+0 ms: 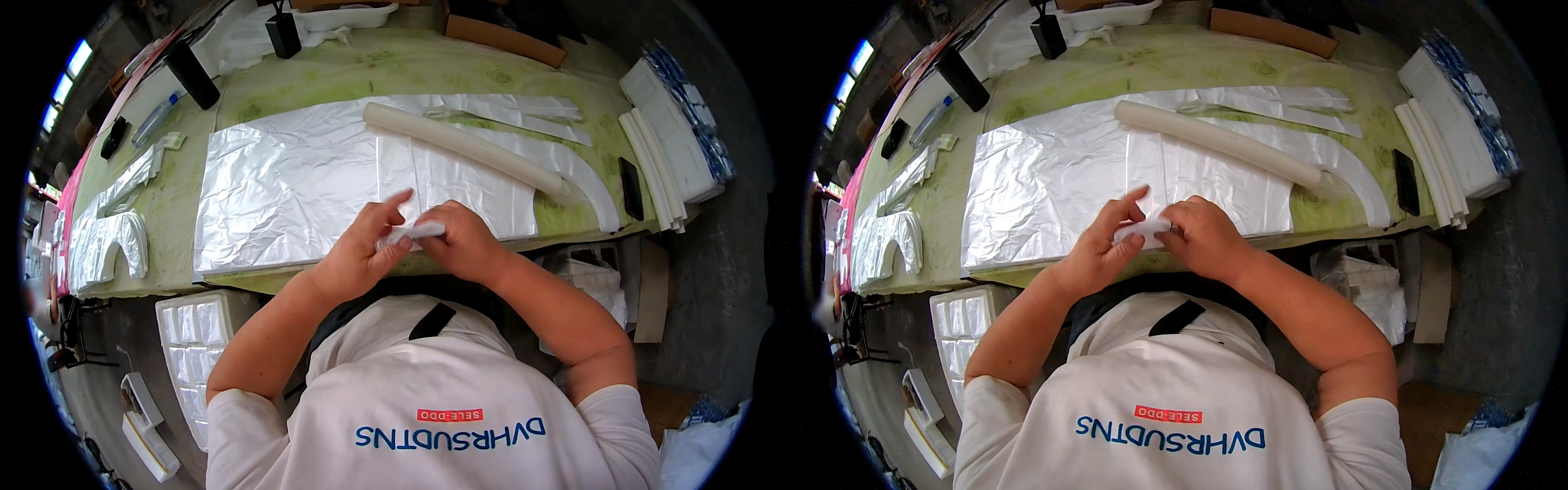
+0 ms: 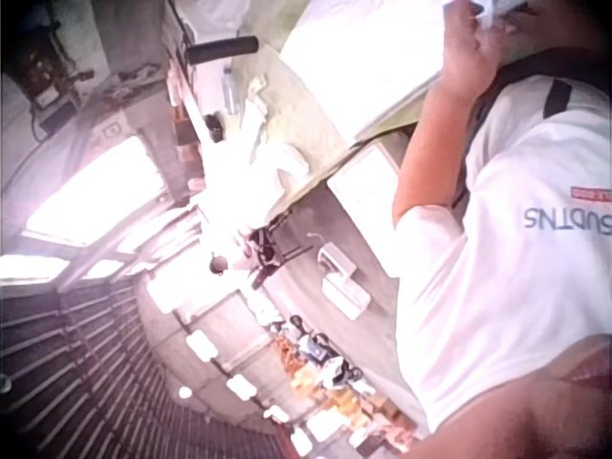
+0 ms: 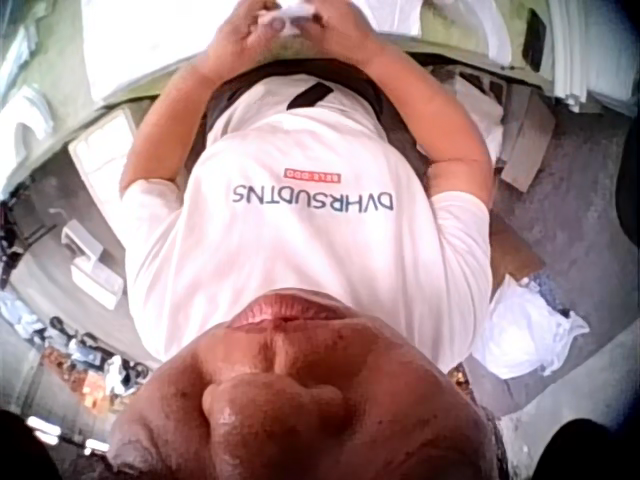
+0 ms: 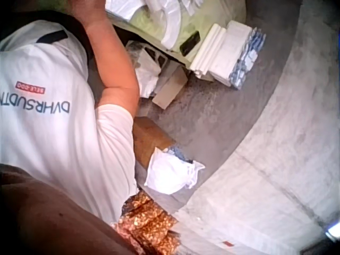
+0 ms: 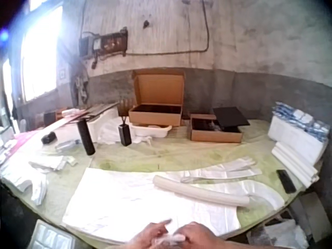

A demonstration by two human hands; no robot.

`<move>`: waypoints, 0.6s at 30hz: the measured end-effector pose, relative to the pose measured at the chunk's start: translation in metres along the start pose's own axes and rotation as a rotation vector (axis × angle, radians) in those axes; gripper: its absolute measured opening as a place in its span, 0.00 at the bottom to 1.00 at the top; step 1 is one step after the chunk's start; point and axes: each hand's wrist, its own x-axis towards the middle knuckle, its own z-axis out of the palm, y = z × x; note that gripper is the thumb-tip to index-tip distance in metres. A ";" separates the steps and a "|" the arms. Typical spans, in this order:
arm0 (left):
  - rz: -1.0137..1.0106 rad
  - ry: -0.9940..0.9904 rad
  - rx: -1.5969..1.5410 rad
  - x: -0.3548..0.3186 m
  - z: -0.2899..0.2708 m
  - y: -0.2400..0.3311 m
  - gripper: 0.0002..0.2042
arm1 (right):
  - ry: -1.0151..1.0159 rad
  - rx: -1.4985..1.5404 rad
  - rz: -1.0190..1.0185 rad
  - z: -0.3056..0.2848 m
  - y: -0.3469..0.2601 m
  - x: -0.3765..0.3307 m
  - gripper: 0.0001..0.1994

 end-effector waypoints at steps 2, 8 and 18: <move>-0.232 0.087 -0.062 -0.001 -0.001 0.007 0.38 | -0.014 0.095 0.197 0.001 -0.004 0.013 0.13; -0.476 0.147 0.390 0.010 -0.007 0.013 0.44 | -0.019 0.127 0.477 -0.005 -0.002 0.047 0.13; 0.098 -0.105 0.943 0.040 -0.008 -0.016 0.42 | 0.105 0.048 0.482 0.004 0.006 0.054 0.23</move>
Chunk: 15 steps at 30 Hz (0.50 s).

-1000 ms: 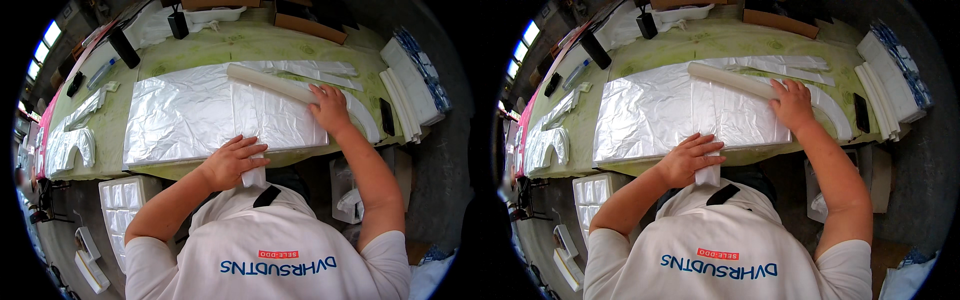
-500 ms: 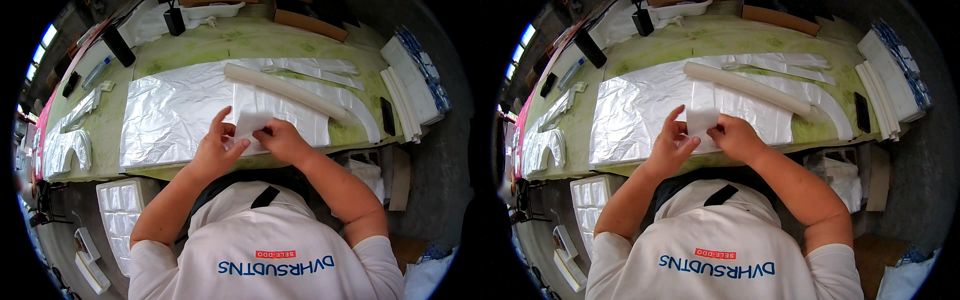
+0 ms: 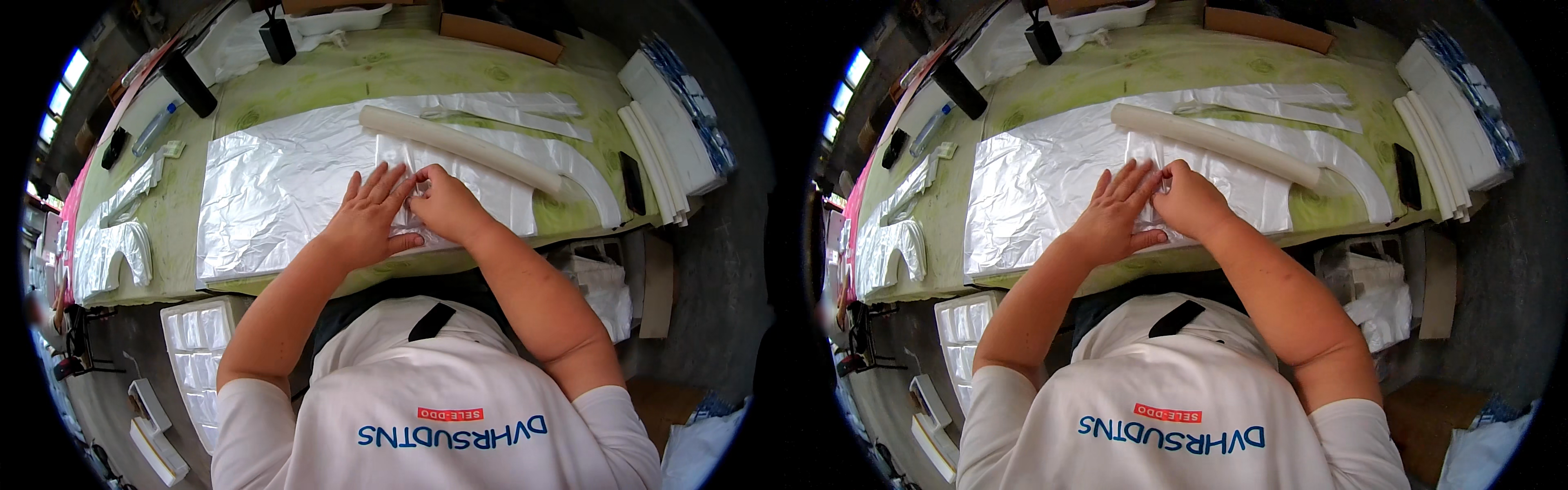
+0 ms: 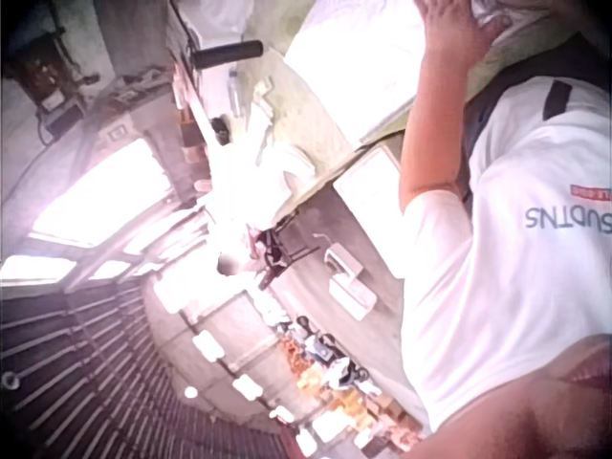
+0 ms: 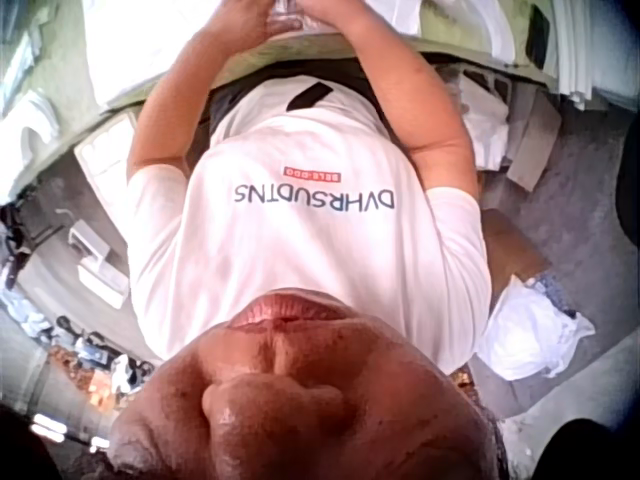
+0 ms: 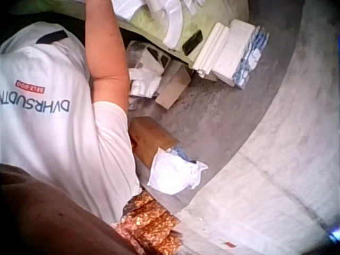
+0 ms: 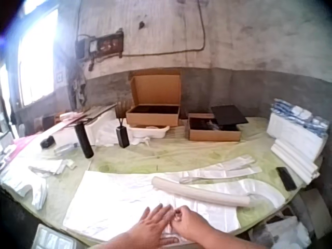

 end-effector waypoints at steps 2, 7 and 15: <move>-0.019 -0.118 -0.034 0.004 0.001 -0.002 0.44 | 0.006 -0.018 0.028 0.003 0.000 -0.005 0.26; 0.066 -0.273 -0.025 -0.013 -0.016 0.019 0.45 | -0.112 0.118 -0.004 -0.008 0.004 -0.050 0.25; 0.140 -0.193 -0.212 -0.032 -0.009 0.031 0.38 | 0.183 -0.037 -0.658 -0.026 0.032 -0.095 0.21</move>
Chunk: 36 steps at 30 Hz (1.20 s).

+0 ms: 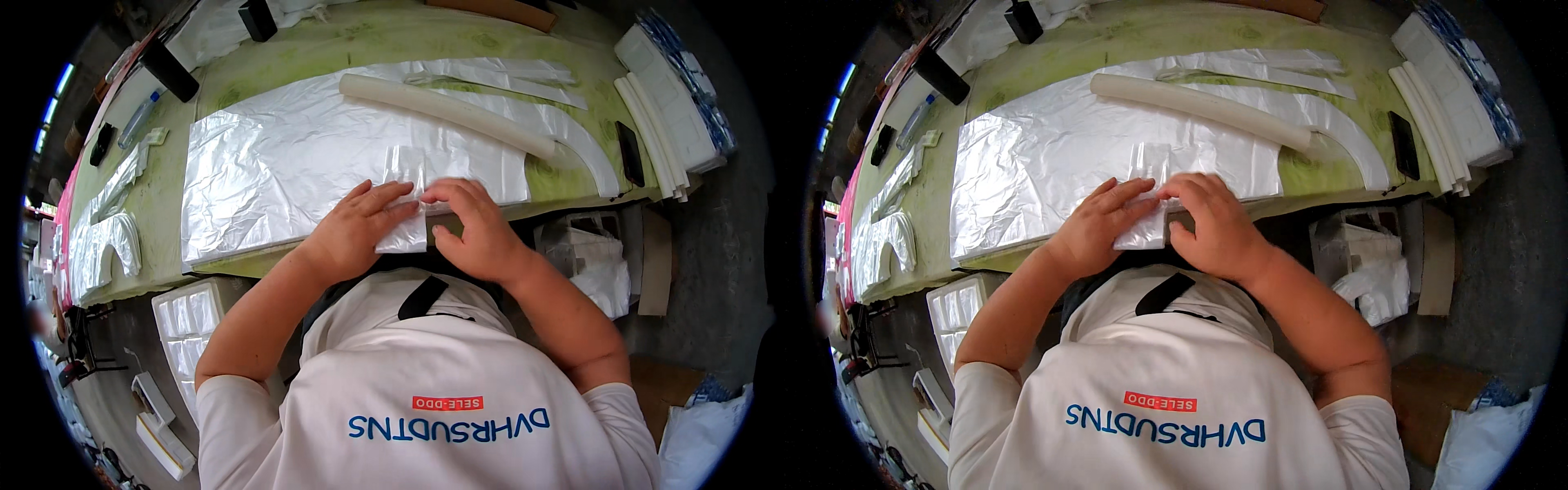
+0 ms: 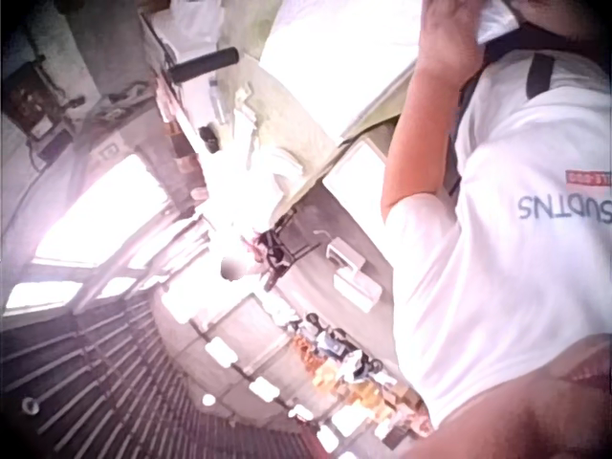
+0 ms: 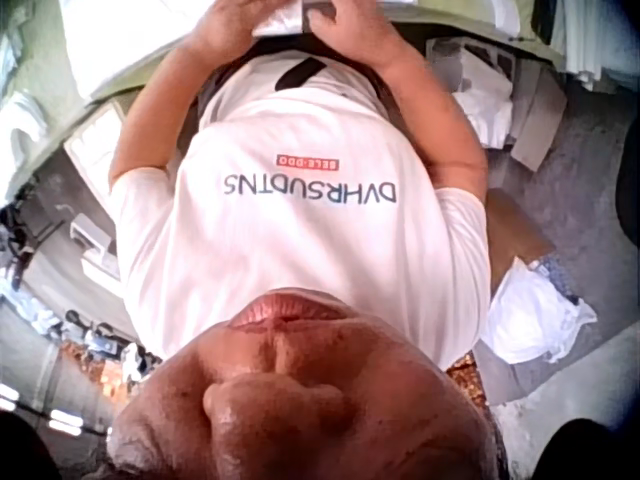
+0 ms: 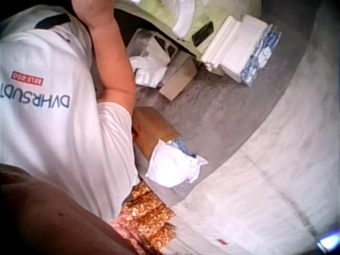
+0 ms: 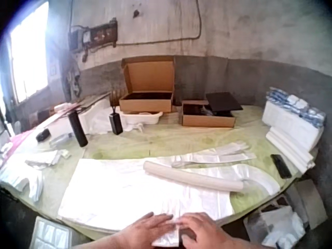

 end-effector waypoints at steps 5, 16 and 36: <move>-0.027 0.151 -0.274 0.007 0.002 -0.016 0.31 | -0.173 -0.167 -0.043 0.001 0.021 0.017 0.15; -0.421 0.391 -0.200 0.032 0.015 -0.014 0.36 | 0.027 -0.416 0.133 0.026 0.033 0.026 0.10; -0.078 0.360 -0.234 0.004 0.023 0.023 0.23 | -0.122 -0.330 0.350 0.015 0.038 0.044 0.25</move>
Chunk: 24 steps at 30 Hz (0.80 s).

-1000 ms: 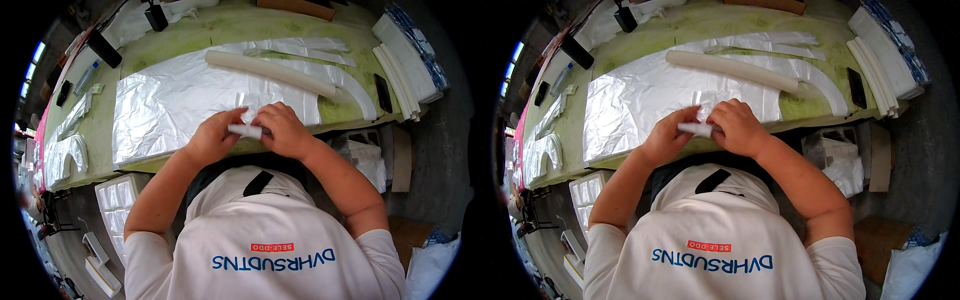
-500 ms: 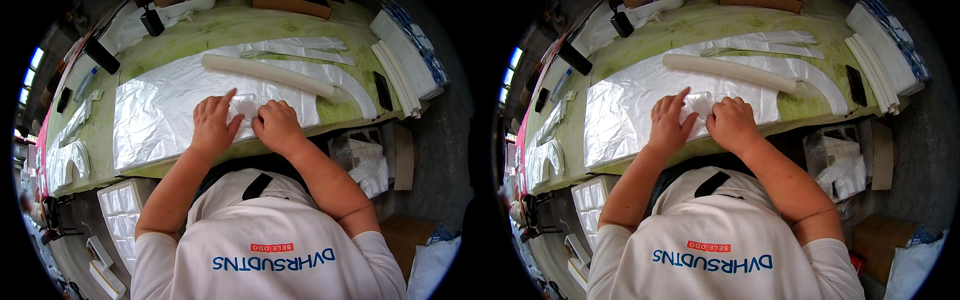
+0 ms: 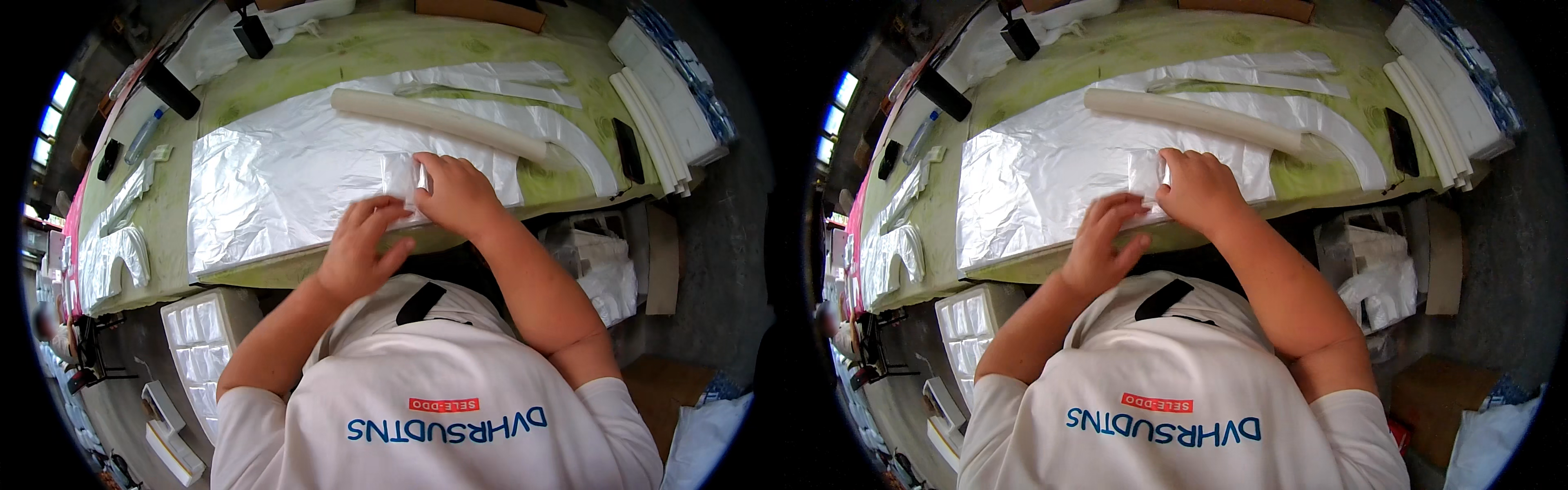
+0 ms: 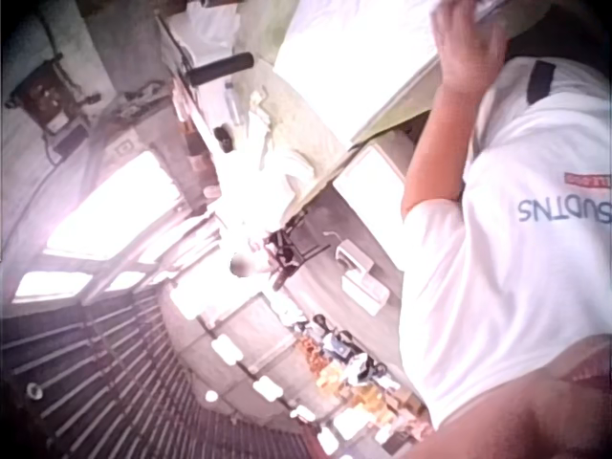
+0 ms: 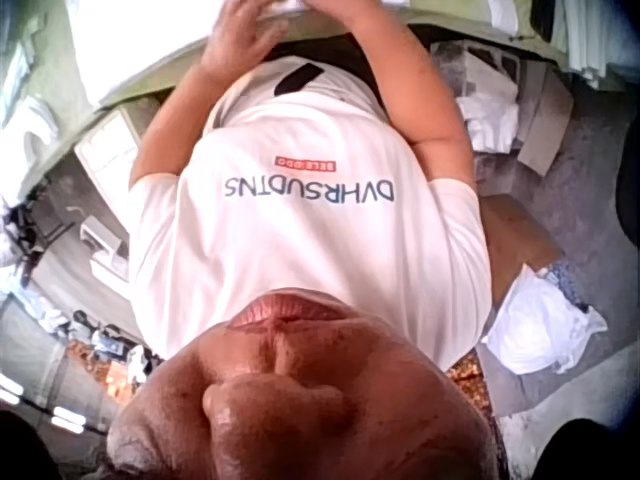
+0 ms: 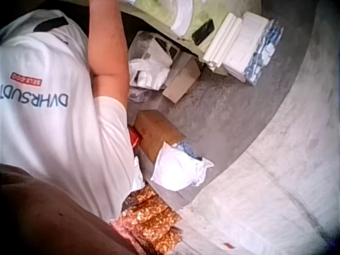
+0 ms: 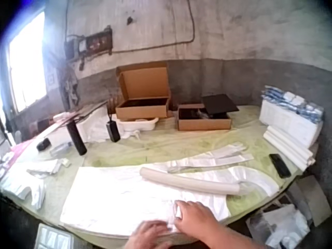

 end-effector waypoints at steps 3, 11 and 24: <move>-0.536 -0.043 -0.610 -0.038 0.017 0.013 0.22 | -0.039 -0.006 0.010 -0.001 -0.002 -0.001 0.24; -1.008 -0.003 -1.548 -0.025 0.025 0.019 0.17 | -0.063 0.279 -0.128 -0.008 -0.029 -0.070 0.22; -0.738 0.555 -1.263 -0.063 0.015 0.034 0.18 | 0.152 0.969 0.176 0.029 -0.041 -0.074 0.10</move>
